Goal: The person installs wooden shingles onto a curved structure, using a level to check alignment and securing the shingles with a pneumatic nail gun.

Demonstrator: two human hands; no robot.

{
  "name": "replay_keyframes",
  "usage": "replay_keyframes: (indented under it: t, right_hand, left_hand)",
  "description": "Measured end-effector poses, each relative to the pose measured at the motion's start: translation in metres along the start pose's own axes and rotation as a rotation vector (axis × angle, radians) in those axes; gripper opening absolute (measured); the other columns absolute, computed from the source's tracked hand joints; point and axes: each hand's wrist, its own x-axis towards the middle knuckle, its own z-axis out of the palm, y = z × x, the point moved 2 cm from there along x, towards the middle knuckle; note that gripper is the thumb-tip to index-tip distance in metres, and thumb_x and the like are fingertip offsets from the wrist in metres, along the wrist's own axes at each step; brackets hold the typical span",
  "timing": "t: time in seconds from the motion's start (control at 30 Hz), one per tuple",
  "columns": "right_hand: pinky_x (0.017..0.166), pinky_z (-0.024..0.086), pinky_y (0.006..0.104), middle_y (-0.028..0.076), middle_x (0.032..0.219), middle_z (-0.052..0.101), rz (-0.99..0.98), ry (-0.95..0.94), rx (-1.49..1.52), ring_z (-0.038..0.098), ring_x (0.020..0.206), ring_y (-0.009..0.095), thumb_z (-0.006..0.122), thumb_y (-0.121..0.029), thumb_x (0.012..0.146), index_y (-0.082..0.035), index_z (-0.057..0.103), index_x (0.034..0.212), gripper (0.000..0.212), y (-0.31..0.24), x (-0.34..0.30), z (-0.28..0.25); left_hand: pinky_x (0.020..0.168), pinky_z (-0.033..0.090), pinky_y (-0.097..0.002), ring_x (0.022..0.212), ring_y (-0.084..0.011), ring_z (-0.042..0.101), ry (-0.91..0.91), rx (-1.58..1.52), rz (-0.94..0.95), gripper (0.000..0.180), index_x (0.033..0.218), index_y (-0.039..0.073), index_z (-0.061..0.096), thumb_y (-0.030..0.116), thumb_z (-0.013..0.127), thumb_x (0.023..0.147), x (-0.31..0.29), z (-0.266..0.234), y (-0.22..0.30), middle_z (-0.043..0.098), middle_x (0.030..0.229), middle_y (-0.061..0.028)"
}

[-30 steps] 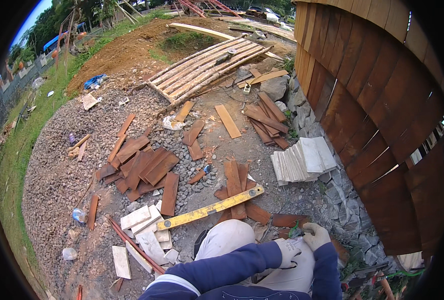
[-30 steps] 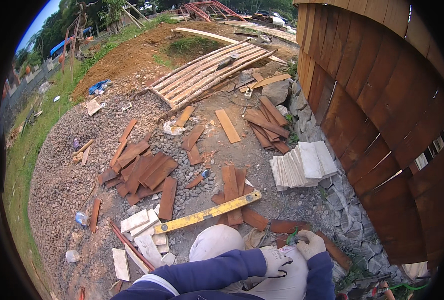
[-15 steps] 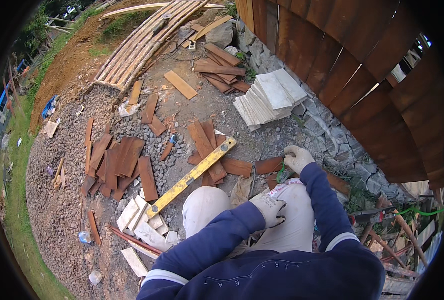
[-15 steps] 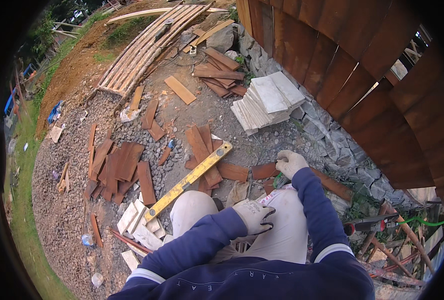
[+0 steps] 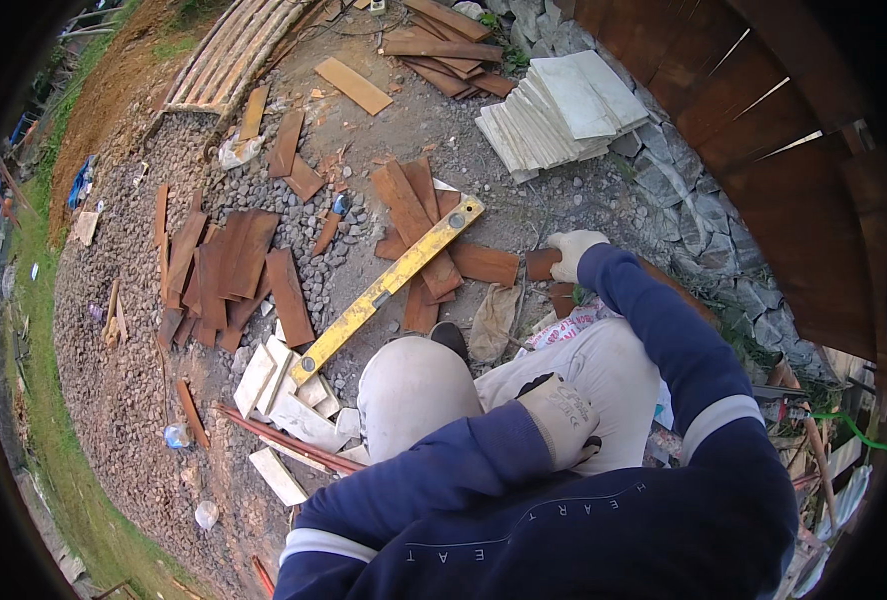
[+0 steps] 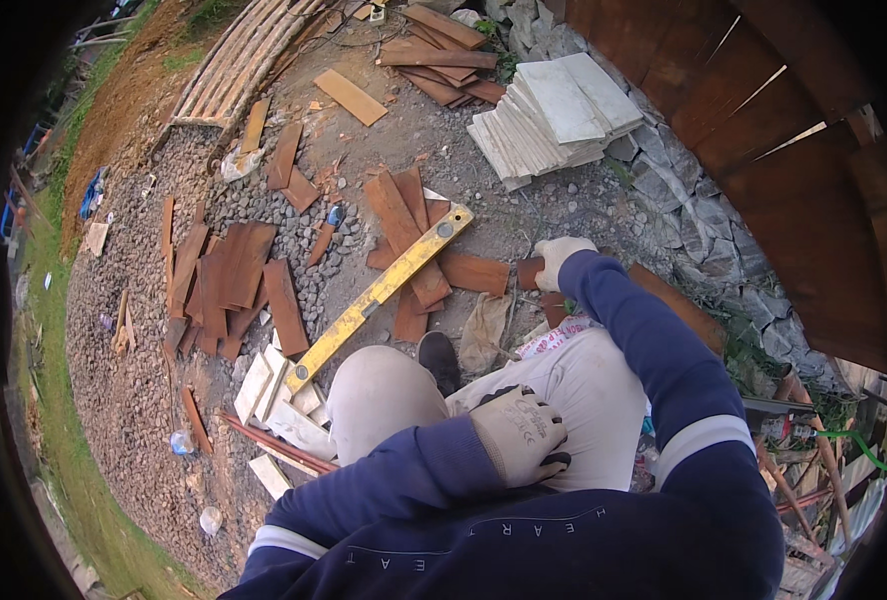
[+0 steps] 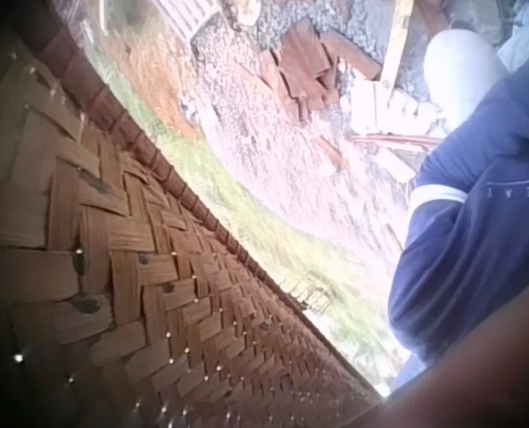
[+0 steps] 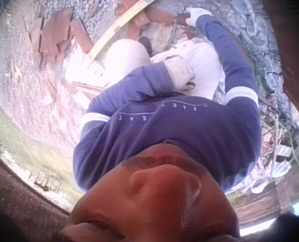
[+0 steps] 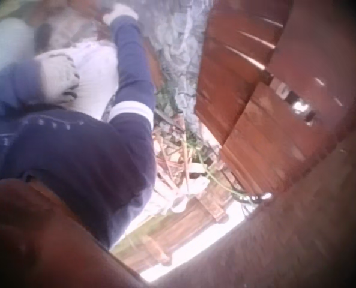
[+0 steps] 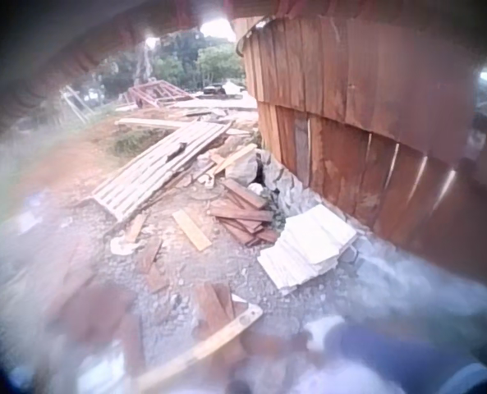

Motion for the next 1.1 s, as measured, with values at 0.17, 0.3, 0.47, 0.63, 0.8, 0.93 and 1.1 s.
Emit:
replay_keyframes:
  t: [0.17,0.3,0.47,0.63,0.8,0.93,1.1]
  right_hand:
    - [0.098,0.051,0.0452,0.018,0.125,0.068,0.004,-0.189,-0.160,0.066,0.113,0.034,0.073,-0.041,0.080,-0.012,0.048,0.145,0.076,-0.063,0.050,0.031]
    - [0.102,0.046,0.0465,0.016,0.132,0.061,0.151,-0.014,-0.127,0.061,0.122,0.032,0.076,-0.045,0.080,-0.015,0.040,0.149,0.084,-0.093,0.071,0.070]
    - [0.104,0.043,0.0444,0.013,0.127,0.065,0.139,0.065,-0.231,0.061,0.120,0.028,0.079,-0.040,0.075,-0.015,0.043,0.149,0.086,-0.095,0.082,0.094]
    - [0.096,0.052,0.0423,0.013,0.113,0.073,0.044,-0.149,0.095,0.070,0.106,0.025,0.077,-0.027,0.074,-0.018,0.067,0.129,0.057,-0.051,0.104,0.076]
    - [0.078,0.060,0.0346,0.016,0.099,0.076,0.041,-0.189,0.370,0.075,0.084,0.024,0.064,-0.002,0.079,-0.008,0.075,0.114,0.037,0.002,0.088,0.027]
    - [0.077,0.058,0.0368,0.014,0.093,0.076,0.062,-0.032,0.619,0.074,0.084,0.027,0.062,-0.006,0.080,-0.008,0.077,0.100,0.025,0.069,0.071,0.026]
    - [0.087,0.054,0.0376,0.015,0.098,0.074,0.225,0.595,0.513,0.070,0.093,0.034,0.057,-0.015,0.080,-0.010,0.075,0.102,0.029,0.172,0.018,0.048]
  left_hand:
    - [0.086,0.048,-0.0446,0.091,-0.0292,0.066,0.092,-0.023,-0.004,0.037,0.096,0.007,0.067,0.042,0.057,0.093,0.002,0.014,-0.002,0.068,0.093,-0.0116]
    - [0.086,0.048,-0.0439,0.092,-0.0282,0.064,0.220,-0.034,-0.024,0.032,0.097,0.008,0.066,0.038,0.059,0.090,-0.003,0.038,-0.006,0.065,0.096,-0.0102]
    - [0.088,0.048,-0.0442,0.093,-0.0282,0.064,0.223,-0.040,-0.051,0.035,0.106,0.006,0.065,0.036,0.060,0.089,-0.013,0.030,-0.008,0.065,0.102,-0.0120]
    - [0.090,0.048,-0.0456,0.095,-0.0307,0.067,0.065,-0.060,-0.111,0.040,0.112,0.006,0.064,0.041,0.059,0.092,-0.013,0.001,-0.002,0.067,0.102,-0.0138]
    - [0.092,0.048,-0.0458,0.099,-0.0323,0.067,0.009,-0.040,-0.182,0.041,0.114,0.006,0.064,0.042,0.057,0.094,0.001,-0.008,-0.011,0.069,0.102,-0.0146]
    - [0.093,0.048,-0.0444,0.102,-0.0329,0.066,0.021,-0.011,-0.173,0.044,0.118,0.005,0.063,0.042,0.058,0.095,0.007,-0.002,-0.009,0.069,0.107,-0.0151]
    - [0.098,0.047,-0.0427,0.109,-0.0312,0.064,0.089,0.010,-0.128,0.050,0.128,0.005,0.061,0.041,0.060,0.094,-0.002,-0.005,-0.001,0.068,0.118,-0.0147]
